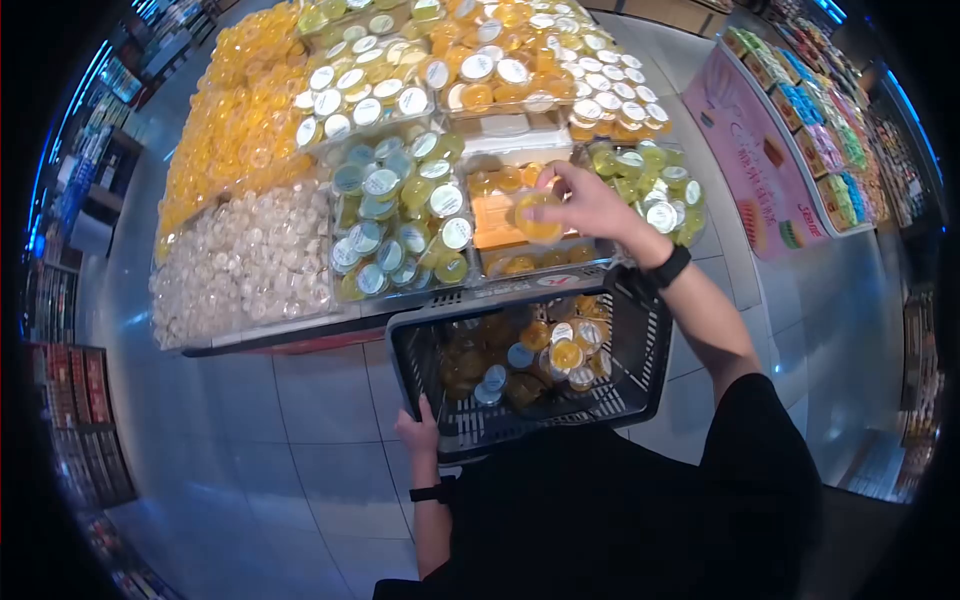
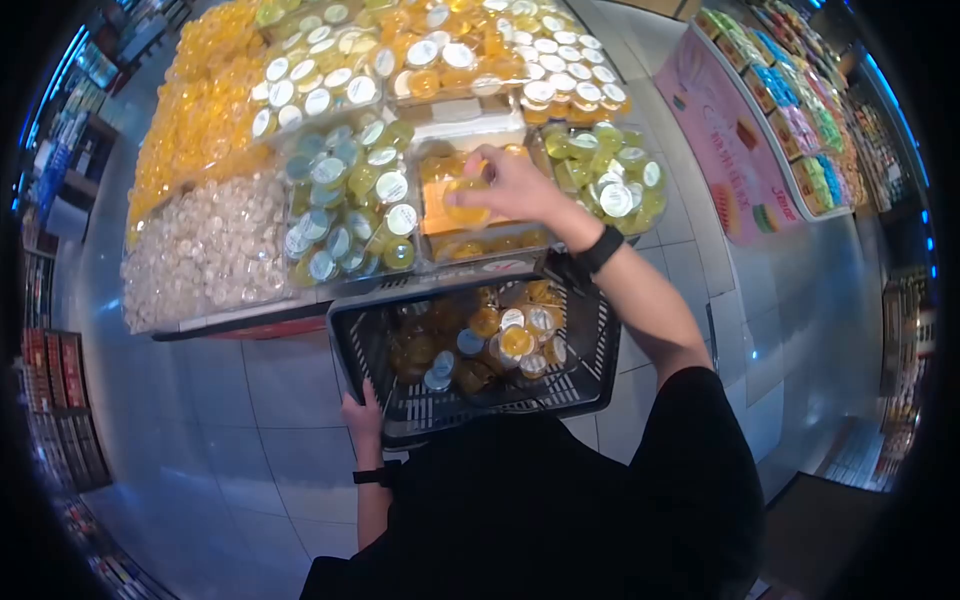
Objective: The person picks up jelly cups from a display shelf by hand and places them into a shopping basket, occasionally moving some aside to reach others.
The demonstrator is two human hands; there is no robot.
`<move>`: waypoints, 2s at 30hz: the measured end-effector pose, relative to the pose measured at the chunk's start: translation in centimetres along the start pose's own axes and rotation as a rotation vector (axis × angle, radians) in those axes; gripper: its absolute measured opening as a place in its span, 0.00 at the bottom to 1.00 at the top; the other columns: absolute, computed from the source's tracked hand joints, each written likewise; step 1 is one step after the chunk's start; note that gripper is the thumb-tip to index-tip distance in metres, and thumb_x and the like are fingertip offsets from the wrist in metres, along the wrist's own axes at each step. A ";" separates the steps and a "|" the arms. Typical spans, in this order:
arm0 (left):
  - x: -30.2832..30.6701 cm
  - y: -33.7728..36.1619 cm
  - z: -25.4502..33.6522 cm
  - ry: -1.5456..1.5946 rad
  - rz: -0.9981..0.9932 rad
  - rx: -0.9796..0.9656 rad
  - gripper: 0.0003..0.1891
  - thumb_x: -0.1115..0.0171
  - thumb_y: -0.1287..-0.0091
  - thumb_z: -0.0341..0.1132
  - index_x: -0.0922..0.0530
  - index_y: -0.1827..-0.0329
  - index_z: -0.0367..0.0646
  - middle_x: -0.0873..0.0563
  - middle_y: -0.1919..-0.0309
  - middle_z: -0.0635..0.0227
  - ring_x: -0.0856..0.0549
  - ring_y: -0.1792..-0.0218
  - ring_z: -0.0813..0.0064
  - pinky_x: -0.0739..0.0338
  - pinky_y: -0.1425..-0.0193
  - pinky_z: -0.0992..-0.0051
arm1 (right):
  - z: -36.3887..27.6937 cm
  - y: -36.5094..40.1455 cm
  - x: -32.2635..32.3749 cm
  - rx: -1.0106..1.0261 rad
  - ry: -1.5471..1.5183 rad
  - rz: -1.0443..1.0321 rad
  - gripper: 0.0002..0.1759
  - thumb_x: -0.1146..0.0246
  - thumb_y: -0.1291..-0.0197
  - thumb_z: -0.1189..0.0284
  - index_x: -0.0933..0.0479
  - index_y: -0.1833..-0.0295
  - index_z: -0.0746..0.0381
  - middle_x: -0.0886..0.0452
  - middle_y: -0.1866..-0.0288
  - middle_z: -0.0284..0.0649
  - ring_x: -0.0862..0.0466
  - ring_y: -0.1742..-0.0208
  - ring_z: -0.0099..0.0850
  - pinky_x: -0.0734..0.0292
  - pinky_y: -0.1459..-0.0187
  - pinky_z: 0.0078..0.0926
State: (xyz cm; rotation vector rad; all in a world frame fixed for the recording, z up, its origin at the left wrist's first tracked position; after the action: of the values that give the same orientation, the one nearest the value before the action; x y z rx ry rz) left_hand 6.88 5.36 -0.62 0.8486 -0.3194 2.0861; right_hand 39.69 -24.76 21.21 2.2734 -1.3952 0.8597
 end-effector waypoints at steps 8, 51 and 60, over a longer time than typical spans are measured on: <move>0.2 -0.3 0.4 0.034 0.000 0.003 0.23 0.36 0.35 0.43 0.21 0.57 0.22 0.16 0.68 0.37 0.16 0.62 0.38 0.21 0.58 0.55 | 17.3 -10.9 -12.2 -0.499 -0.168 -0.366 0.45 0.23 0.54 0.52 0.32 0.44 0.76 0.21 0.61 0.46 0.16 0.73 0.31 0.18 0.74 0.25; 0.9 0.5 1.1 0.012 0.004 0.078 0.24 0.38 0.35 0.51 0.19 0.59 0.33 0.15 0.67 0.43 0.15 0.60 0.43 0.22 0.56 0.55 | 15.0 21.0 -27.1 0.030 0.552 -0.710 0.24 0.44 0.38 0.55 0.23 0.47 0.64 0.17 0.52 0.53 0.17 0.51 0.48 0.23 0.49 0.43; 0.4 0.2 -0.2 -0.039 0.041 0.000 0.24 0.37 0.37 0.53 0.19 0.60 0.35 0.15 0.72 0.46 0.15 0.65 0.43 0.21 0.60 0.53 | 12.7 21.4 -29.7 -0.085 0.331 -0.872 0.22 0.40 0.41 0.59 0.20 0.51 0.65 0.17 0.49 0.54 0.18 0.45 0.45 0.24 0.45 0.41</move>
State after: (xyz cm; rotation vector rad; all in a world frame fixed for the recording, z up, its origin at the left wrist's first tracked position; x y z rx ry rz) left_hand 6.46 5.58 -0.53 0.8904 -0.3609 2.1097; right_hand 14.74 -21.54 -8.31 2.1986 -0.2221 0.7791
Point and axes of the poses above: each hand's wrist, its own y-axis away from the middle knuckle, its own x-axis out of the back of the hand, z = x × y, the point moved 9 cm from there along -y, towards the middle knuckle
